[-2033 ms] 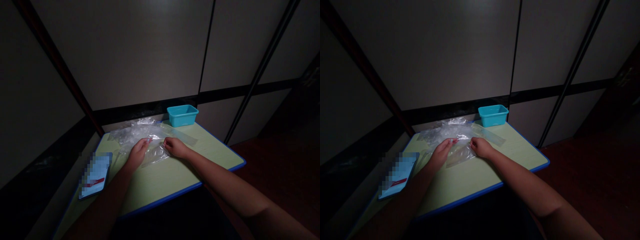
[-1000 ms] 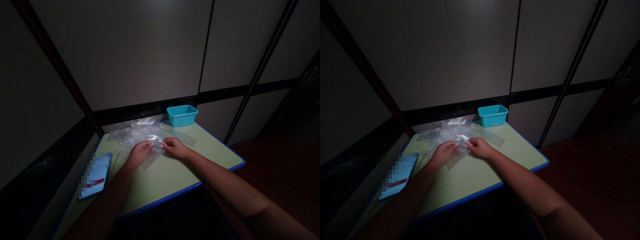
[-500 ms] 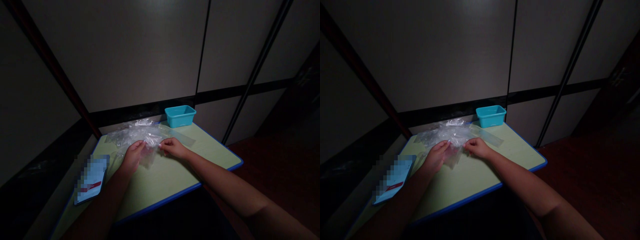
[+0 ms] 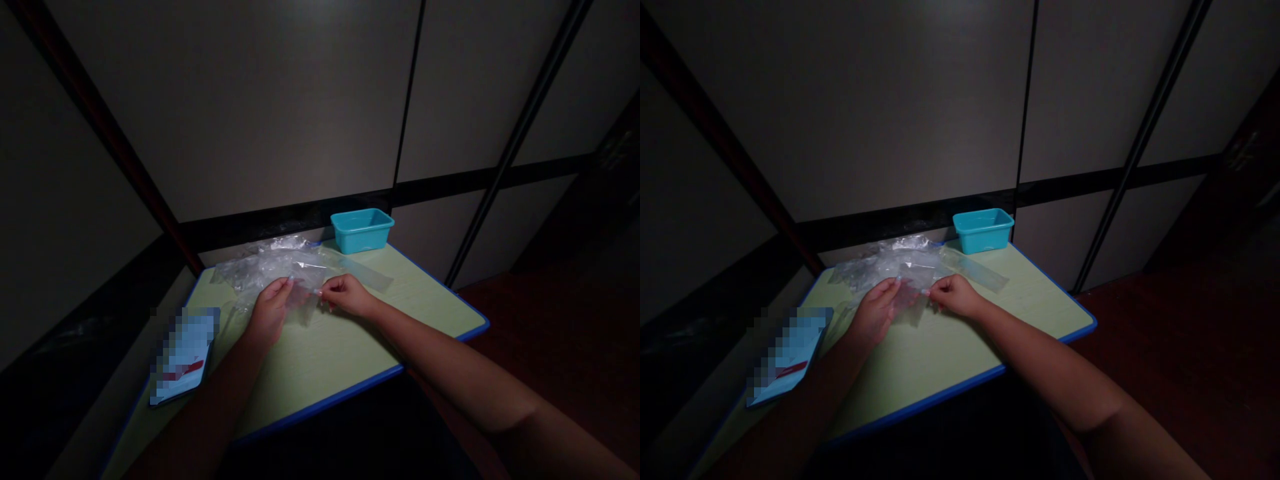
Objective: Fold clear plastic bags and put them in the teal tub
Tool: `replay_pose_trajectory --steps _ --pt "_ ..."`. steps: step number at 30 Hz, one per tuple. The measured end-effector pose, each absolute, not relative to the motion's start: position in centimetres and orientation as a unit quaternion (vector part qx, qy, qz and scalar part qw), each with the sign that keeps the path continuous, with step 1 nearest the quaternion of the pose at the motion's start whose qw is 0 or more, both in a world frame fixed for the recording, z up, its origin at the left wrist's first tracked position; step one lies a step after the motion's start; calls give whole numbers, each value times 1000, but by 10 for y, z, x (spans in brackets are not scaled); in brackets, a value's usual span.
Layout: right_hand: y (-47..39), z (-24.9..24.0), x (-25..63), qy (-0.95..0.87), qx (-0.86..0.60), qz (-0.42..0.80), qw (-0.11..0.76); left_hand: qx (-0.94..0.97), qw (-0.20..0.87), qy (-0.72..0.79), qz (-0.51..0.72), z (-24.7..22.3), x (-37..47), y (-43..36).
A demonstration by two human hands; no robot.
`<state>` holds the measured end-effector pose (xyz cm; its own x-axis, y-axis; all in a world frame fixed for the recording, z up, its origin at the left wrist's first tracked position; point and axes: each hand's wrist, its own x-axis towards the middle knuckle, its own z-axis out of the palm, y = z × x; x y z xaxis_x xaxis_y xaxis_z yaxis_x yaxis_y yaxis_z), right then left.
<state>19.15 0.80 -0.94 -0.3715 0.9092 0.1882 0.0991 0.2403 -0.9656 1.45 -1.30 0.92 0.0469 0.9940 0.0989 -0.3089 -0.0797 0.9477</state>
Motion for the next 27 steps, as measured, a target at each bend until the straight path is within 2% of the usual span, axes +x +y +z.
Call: replay_pose_trajectory --steps 19,27 --pt "5 -5 194 -678 -350 493 419 466 576 405 536 6 10 -13" --pt "6 -4 196 -671 -334 509 423 469 642 382 470 9 11 -16"
